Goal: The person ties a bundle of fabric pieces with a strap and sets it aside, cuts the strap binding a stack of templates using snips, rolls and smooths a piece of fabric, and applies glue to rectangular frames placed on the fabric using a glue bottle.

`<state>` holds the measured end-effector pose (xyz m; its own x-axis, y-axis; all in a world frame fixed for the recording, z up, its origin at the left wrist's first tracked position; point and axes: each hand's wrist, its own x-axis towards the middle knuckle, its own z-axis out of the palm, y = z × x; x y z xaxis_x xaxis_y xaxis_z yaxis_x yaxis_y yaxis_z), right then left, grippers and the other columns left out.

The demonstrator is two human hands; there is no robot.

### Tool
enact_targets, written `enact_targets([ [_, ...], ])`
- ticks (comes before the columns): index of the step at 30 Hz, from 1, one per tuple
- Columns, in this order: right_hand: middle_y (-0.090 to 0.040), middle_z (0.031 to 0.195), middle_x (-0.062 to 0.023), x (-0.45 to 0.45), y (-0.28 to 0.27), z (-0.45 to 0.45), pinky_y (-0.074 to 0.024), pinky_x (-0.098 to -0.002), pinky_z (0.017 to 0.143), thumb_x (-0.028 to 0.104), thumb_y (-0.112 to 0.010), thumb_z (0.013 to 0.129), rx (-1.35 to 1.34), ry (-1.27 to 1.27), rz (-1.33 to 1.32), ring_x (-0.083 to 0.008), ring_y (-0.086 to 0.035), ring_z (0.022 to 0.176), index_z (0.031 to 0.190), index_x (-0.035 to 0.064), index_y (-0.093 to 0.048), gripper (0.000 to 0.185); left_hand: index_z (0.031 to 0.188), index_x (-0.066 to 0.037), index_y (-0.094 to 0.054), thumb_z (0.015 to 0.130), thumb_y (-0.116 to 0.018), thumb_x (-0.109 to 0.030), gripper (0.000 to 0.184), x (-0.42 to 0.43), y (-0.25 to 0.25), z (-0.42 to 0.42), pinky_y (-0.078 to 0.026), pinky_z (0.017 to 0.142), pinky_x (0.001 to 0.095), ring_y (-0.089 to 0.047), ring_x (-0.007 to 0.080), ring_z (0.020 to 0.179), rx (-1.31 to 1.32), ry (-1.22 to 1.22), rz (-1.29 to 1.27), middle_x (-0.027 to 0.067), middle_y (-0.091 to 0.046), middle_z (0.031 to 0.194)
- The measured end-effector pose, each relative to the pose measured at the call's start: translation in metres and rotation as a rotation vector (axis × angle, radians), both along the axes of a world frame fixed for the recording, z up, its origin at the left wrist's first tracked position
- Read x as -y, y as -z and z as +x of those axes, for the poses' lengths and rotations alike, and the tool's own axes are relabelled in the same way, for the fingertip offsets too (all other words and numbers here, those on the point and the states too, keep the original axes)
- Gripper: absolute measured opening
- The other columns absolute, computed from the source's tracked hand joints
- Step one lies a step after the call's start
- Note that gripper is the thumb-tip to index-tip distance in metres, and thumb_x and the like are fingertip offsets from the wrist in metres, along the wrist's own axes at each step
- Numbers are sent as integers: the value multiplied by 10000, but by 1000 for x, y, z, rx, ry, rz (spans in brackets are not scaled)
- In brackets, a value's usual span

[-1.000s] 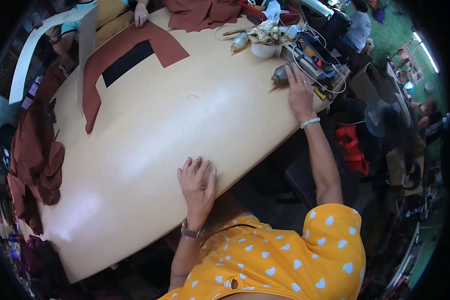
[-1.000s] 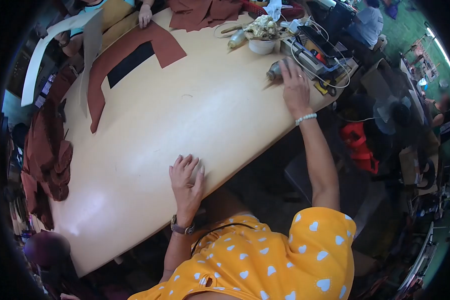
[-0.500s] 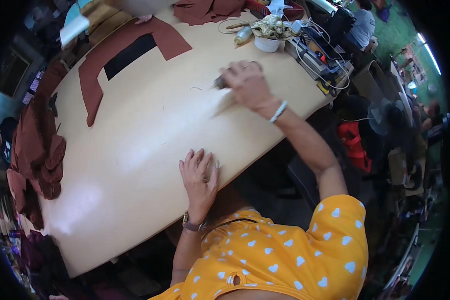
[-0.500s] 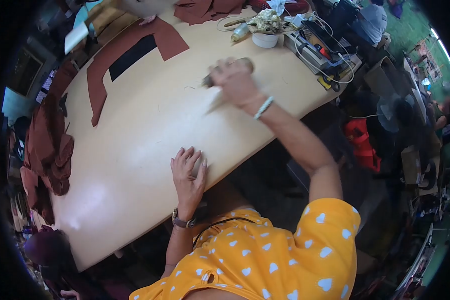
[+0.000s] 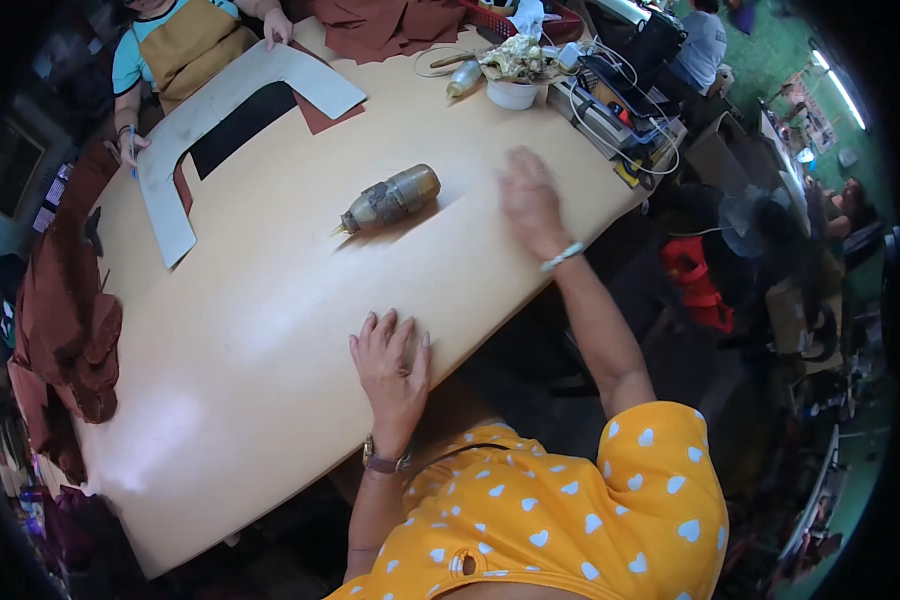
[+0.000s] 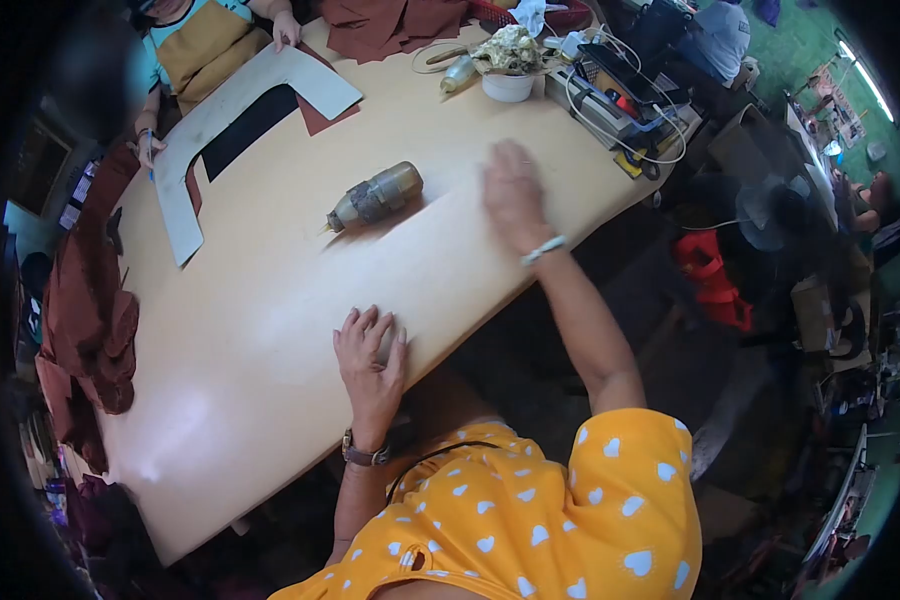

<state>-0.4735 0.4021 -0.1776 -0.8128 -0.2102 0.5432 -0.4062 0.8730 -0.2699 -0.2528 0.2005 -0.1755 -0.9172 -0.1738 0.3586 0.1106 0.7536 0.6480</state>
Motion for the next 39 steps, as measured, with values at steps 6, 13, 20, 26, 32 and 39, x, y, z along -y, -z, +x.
enact_targets([
  [6,-281,1406,-197,-88,7,-21,-185,-482,1076,167,-404,885,3,437,307,-367,-240,1311,1308,-69,-333,489,1059,-97,-605,786,-627,-142,277,0,-1,0,-227,1037,502,-415,330,1197,-6,-2,-25,112,-542,1179],
  [13,-369,1338,-168,-122,9,-62,-244,-494,1040,125,-403,867,-230,537,493,-348,-317,1263,1268,-26,-396,428,1053,-84,-607,784,-626,-146,277,1,-1,2,-227,1030,506,-415,335,1190,-3,2,-24,117,-542,1173],
  [20,-497,1202,-177,-87,-13,-39,-335,-412,987,204,-449,874,159,34,80,-335,-448,1144,1178,-25,-484,382,1046,-86,-613,786,-626,-154,269,1,-1,1,-229,1033,506,-419,335,1191,1,-4,-13,119,-543,1175],
  [26,-337,1372,-220,-96,15,-57,-217,-477,1055,293,-475,876,-27,408,372,-362,-292,1285,1288,-65,-374,556,1038,-80,-618,783,-626,-153,265,1,-1,1,-233,1031,509,-419,338,1190,1,-11,-10,124,-547,1173],
  [32,-394,1312,-175,-114,-3,-70,-231,-458,1045,212,-454,878,-158,565,574,-340,-312,1269,1295,-21,-370,485,1028,-76,-622,780,-628,-149,259,1,-1,1,-231,1032,512,-419,340,1190,-23,-6,7,125,-549,1171],
  [39,-558,989,-123,-130,-20,-98,-432,-408,826,127,-469,846,-177,566,561,-290,-544,992,994,40,-556,192,1039,-79,-619,777,-629,-151,272,1,0,2,-223,1035,512,-414,338,1195,-12,-4,25,123,-547,1172],
])
